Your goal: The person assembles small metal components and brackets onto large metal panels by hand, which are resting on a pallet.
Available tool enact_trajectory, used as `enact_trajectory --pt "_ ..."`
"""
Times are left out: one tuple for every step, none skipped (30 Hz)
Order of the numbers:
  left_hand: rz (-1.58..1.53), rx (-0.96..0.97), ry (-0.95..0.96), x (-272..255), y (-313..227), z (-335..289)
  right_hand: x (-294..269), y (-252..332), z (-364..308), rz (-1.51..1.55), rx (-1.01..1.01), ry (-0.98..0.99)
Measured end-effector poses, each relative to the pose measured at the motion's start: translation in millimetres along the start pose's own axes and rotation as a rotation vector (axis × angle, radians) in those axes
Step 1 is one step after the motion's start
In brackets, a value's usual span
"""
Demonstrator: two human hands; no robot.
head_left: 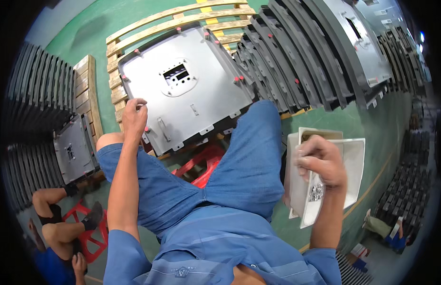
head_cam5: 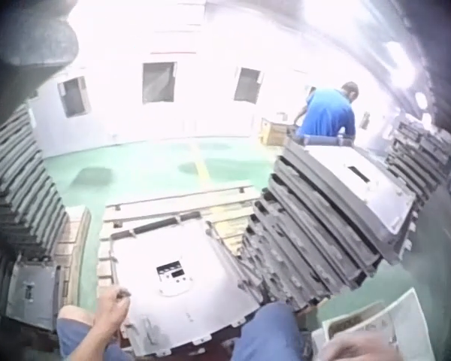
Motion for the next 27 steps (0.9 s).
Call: enact_trajectory --pt "-0.008 -0.01 -0.009 -3 0 8 29 -11 27 0.118 -0.045 0.161" --pt "-0.027 0.003 -0.032 -8 -3 13 60 -18 49 0.109 0.053 0.203" --pt "-0.027 0.026 -0.037 -7 -11 24 81 -30 69 0.08 0.128 0.236" --pt "-0.015 0.043 -0.047 -11 -15 33 109 -37 87 0.122 0.102 0.321" --pt "-0.048 0.047 -0.058 -15 -18 42 129 -48 105 0.198 0.167 0.34" --pt "-0.071 0.042 -0.079 -24 -16 50 144 -63 122 0.214 0.218 0.37" --pt "-0.074 0.055 -0.109 -29 -12 59 156 -68 135 0.217 0.246 0.334" --pt "-0.075 0.067 -0.137 -32 -7 68 164 -74 147 0.221 0.274 0.297" --pt "-0.086 0.017 -0.139 -33 3 77 168 -83 160 0.232 0.317 0.283" --pt "-0.093 -0.036 -0.141 -35 12 84 173 -93 172 0.242 0.364 0.271" --pt "-0.171 -0.211 -0.085 -32 27 88 178 -99 181 0.247 0.419 0.256" --pt "-0.215 -0.326 -0.048 -29 42 91 184 -107 191 0.23 0.451 0.271" --pt "-0.409 -0.353 -0.037 -22 47 98 186 -118 201 0.21 0.454 0.274" --pt "-0.596 -0.377 -0.036 -20 49 102 191 -127 210 0.193 0.454 0.285" --pt "-0.591 -0.389 -0.063 -20 51 103 196 -136 216 0.139 0.482 0.291" --pt "-0.587 -0.395 -0.089 -20 50 106 204 -142 224 0.131 0.501 0.304" --pt "-0.532 -0.383 -0.054 -19 50 107 211 -149 230 0.128 0.52 0.293" --pt "-0.531 -0.399 -0.054 -16 52 109 217 -154 236 0.126 0.535 0.28" --pt "-0.566 -0.397 -0.051 -16 53 110 225 -157 242 0.063 0.502 0.262" --pt "-0.603 -0.392 -0.047 -16 52 112 233 -160 245 0.06 0.514 0.266" --pt "-0.583 -0.411 -0.055 -16 52 113 238 -158 251 -0.044 0.431 0.249" --pt "-0.583 -0.424 -0.053 -16 53 113 242 -156 254 -0.148 0.35 0.232" --pt "-0.57 -0.408 -0.044 -18 53 113 245 -154 256 -0.272 0.286 0.213" --pt "-0.559 -0.39 -0.034 -19 52 114 249 -159 255 -0.277 0.295 0.213" --pt "-0.557 -0.426 -0.097 -28 48 113 250 -159 257 -0.344 0.203 0.177" --pt "-0.565 -0.432 -0.097 -28 50 114 251 -156 258 -0.41 0.108 0.142" --pt "-0.558 -0.426 -0.089 -27 50 115 251 -153 256 -0.475 0.044 0.116"
Point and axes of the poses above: each hand's wrist, its own z-axis towards the middle knuckle, its own x-axis out of the palm, y = z × x, the point moved 6 cm from there along z, towards the middle knuckle, and after that the axes turned 3 degrees about z, right-handed, at the moved point
